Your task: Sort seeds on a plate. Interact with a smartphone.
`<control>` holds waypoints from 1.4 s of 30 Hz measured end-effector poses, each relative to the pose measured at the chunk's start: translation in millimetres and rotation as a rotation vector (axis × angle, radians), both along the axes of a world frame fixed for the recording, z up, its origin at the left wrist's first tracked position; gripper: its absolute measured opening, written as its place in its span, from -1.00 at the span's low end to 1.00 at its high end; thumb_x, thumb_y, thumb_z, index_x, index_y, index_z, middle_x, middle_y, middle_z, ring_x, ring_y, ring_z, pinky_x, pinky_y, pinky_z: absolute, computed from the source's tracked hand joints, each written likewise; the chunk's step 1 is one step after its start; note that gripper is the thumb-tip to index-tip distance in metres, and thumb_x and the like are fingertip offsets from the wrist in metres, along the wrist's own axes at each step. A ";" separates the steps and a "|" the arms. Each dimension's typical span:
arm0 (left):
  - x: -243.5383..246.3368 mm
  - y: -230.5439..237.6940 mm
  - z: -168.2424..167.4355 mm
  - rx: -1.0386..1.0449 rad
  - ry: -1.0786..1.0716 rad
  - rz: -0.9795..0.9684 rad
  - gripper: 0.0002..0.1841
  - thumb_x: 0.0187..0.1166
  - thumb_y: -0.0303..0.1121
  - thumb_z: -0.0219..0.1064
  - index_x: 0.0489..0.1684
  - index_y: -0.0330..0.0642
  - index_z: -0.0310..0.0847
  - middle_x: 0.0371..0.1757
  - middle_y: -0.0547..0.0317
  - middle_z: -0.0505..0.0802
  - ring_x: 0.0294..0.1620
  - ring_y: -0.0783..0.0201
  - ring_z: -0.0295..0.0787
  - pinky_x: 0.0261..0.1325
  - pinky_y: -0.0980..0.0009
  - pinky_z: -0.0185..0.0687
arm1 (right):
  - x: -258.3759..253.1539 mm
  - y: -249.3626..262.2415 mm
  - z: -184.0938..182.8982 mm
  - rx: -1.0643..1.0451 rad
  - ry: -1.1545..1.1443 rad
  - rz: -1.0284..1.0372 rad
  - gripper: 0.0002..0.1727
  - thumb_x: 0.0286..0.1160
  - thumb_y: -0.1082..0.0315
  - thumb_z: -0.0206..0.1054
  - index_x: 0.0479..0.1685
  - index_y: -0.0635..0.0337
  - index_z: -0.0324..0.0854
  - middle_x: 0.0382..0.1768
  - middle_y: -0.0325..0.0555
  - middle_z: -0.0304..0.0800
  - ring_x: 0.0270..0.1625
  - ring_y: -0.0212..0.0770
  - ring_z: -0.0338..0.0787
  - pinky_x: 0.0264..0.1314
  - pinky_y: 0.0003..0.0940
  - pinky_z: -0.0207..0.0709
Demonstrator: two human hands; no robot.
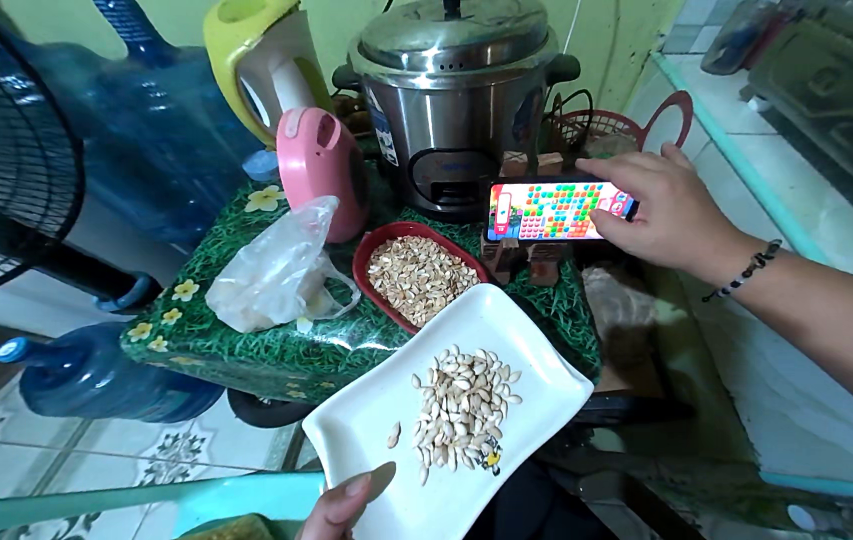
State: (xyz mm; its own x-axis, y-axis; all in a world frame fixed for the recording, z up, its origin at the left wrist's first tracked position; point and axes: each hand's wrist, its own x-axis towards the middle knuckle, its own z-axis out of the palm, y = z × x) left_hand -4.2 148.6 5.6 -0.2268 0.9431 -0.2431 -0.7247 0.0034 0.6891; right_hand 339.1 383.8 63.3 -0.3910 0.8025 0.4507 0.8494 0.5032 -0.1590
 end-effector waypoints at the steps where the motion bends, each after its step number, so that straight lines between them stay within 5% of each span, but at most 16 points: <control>1: -0.1 -0.1 -0.4 0.000 -0.003 0.001 -0.82 0.37 -0.44 0.27 -0.28 -0.08 0.83 -0.28 0.08 0.95 -0.21 0.31 0.95 -0.09 0.28 0.88 | 0.0 -0.1 0.0 -0.001 0.003 -0.001 -0.33 0.49 0.07 0.15 0.65 0.05 0.50 0.42 0.07 0.71 0.53 0.16 0.62 0.65 0.61 -0.09; 6: -1.3 -0.5 -1.4 0.009 -0.015 -0.017 -0.84 0.36 -0.42 0.32 -0.26 -0.09 0.84 -0.27 0.07 0.95 -0.20 0.30 0.95 -0.08 0.27 0.88 | -3.7 -1.8 3.0 0.046 0.011 0.014 -0.20 0.40 0.11 0.28 0.78 0.01 0.30 0.58 0.11 0.53 0.66 0.22 0.46 0.68 0.56 -0.08; 12: -1.1 0.0 -1.3 0.010 0.000 -0.013 -0.84 0.37 -0.42 0.32 -0.27 -0.08 0.85 -0.27 0.08 0.95 -0.20 0.32 0.95 -0.08 0.29 0.88 | -6.1 -1.0 2.8 0.162 0.020 0.102 -0.27 0.38 0.11 0.29 0.65 0.14 0.40 0.63 0.17 0.45 0.67 0.22 0.42 0.68 0.39 0.07; 20: -0.9 0.0 -1.1 0.004 0.006 -0.021 -0.83 0.37 -0.42 0.30 -0.25 -0.07 0.84 -0.26 0.08 0.95 -0.20 0.32 0.95 -0.09 0.29 0.88 | -9.9 -3.0 -0.1 0.118 -0.020 0.087 -0.23 0.39 0.10 0.34 0.72 0.03 0.37 0.68 0.12 0.40 0.70 0.26 0.38 0.71 0.56 -0.16; 42: 1.9 1.7 2.8 -0.090 0.027 0.038 -0.76 0.41 -0.48 0.13 -0.24 -0.08 0.76 -0.31 0.10 0.94 -0.26 0.32 0.94 -0.16 0.29 0.88 | -38.4 8.1 29.1 0.025 -0.110 0.017 -0.19 0.52 -0.04 0.25 0.83 -0.05 0.22 0.59 0.10 0.51 0.65 0.28 0.45 0.65 0.67 -0.18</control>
